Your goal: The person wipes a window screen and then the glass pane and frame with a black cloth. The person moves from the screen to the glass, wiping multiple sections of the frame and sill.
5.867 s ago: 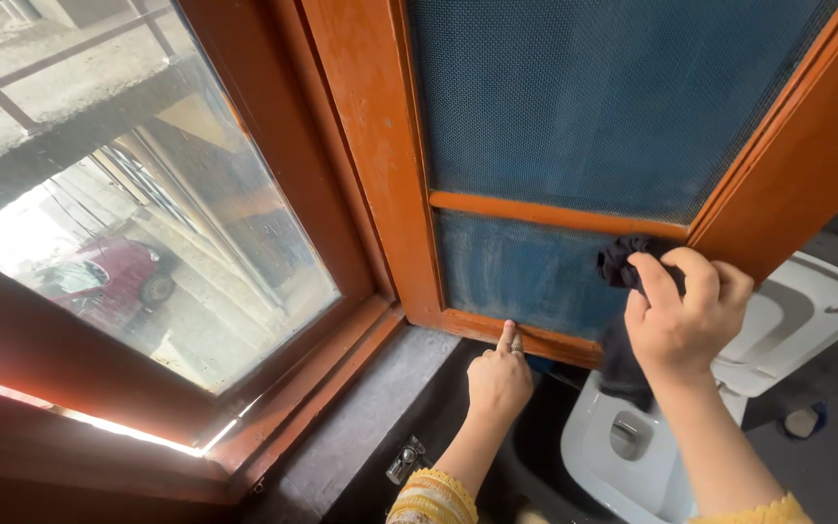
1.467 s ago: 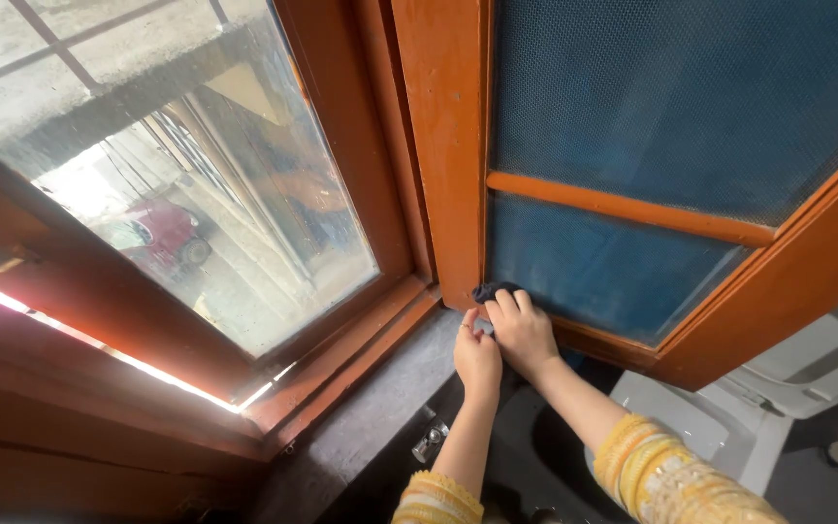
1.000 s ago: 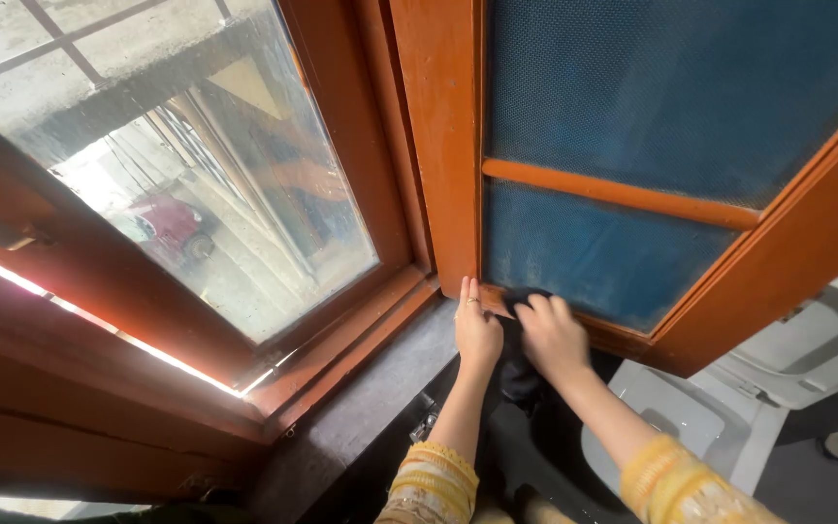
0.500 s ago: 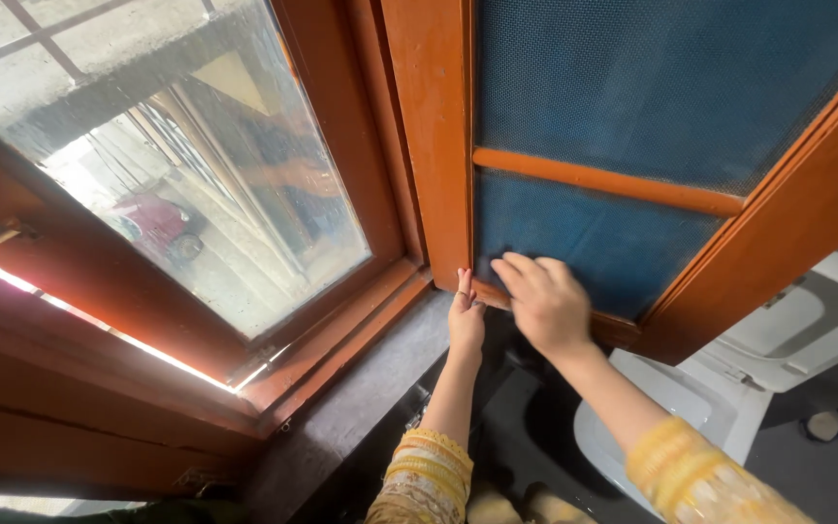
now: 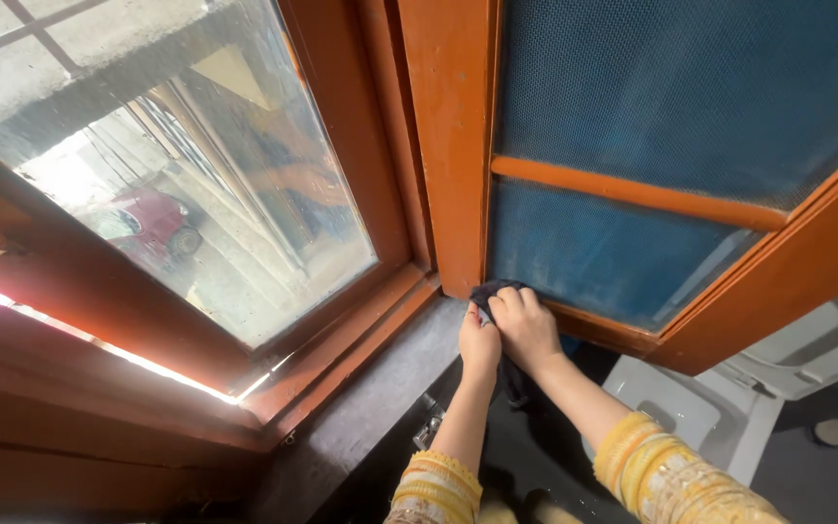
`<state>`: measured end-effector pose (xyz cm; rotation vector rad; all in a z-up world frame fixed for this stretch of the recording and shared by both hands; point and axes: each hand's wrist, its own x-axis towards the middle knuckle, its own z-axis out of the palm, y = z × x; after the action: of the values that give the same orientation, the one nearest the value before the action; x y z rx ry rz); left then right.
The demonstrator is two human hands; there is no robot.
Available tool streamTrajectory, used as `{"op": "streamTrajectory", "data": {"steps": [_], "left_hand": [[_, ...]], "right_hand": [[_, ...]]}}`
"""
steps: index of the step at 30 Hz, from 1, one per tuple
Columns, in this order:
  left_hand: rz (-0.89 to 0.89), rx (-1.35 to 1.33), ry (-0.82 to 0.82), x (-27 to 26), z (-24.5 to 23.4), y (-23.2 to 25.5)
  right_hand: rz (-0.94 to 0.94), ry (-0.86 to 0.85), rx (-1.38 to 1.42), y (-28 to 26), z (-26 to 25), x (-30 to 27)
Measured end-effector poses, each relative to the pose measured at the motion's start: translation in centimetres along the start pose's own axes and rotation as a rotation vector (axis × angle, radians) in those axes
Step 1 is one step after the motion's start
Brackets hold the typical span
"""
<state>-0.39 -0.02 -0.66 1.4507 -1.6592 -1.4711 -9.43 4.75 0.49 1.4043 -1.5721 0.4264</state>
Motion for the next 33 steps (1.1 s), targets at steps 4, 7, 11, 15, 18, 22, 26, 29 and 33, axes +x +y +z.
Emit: {"op": "streamTrajectory", "data": {"steps": [4, 7, 11, 15, 18, 22, 26, 29, 33], "left_hand": [[0.218, 0.015, 0.041, -0.8, -1.0, 0.7], [0.329, 0.109, 0.020, -1.5, -0.3, 1.6], [0.348, 0.335, 0.024, -3.3, 0.8, 2.7], [0.378, 0.574, 0.101, -2.8, 0.8, 2.8], [0.256, 0.750, 0.018, -3.5, 0.1, 4.6], [0.268, 0.801, 0.009, -4.0, -0.6, 5.0], [0.358, 0.521, 0.130, -1.9, 1.5, 1.0], [0.332, 0.229, 0.162, -1.5, 1.2, 2.1], [0.176, 0.090, 0.007, -1.0, 0.1, 2.7]], "right_hand": [[0.136, -0.126, 0.046, 2.3, -2.2, -5.4], [0.277, -0.224, 0.048, 4.0, -5.0, -6.4], [0.372, -0.216, 0.151, 4.8, -8.3, -2.1], [0.182, 0.244, 0.019, 5.9, -10.8, 6.1], [0.111, 0.336, -0.074, 5.5, -10.2, 10.0], [0.070, 0.311, -0.122, 4.8, -6.9, 9.4], [0.006, 0.206, -0.104, 3.9, -5.0, 5.9], [-0.026, 0.112, -0.120, 3.3, -3.4, 4.5], [-0.004, -0.007, -0.069, 1.7, -2.1, 1.0]]}}
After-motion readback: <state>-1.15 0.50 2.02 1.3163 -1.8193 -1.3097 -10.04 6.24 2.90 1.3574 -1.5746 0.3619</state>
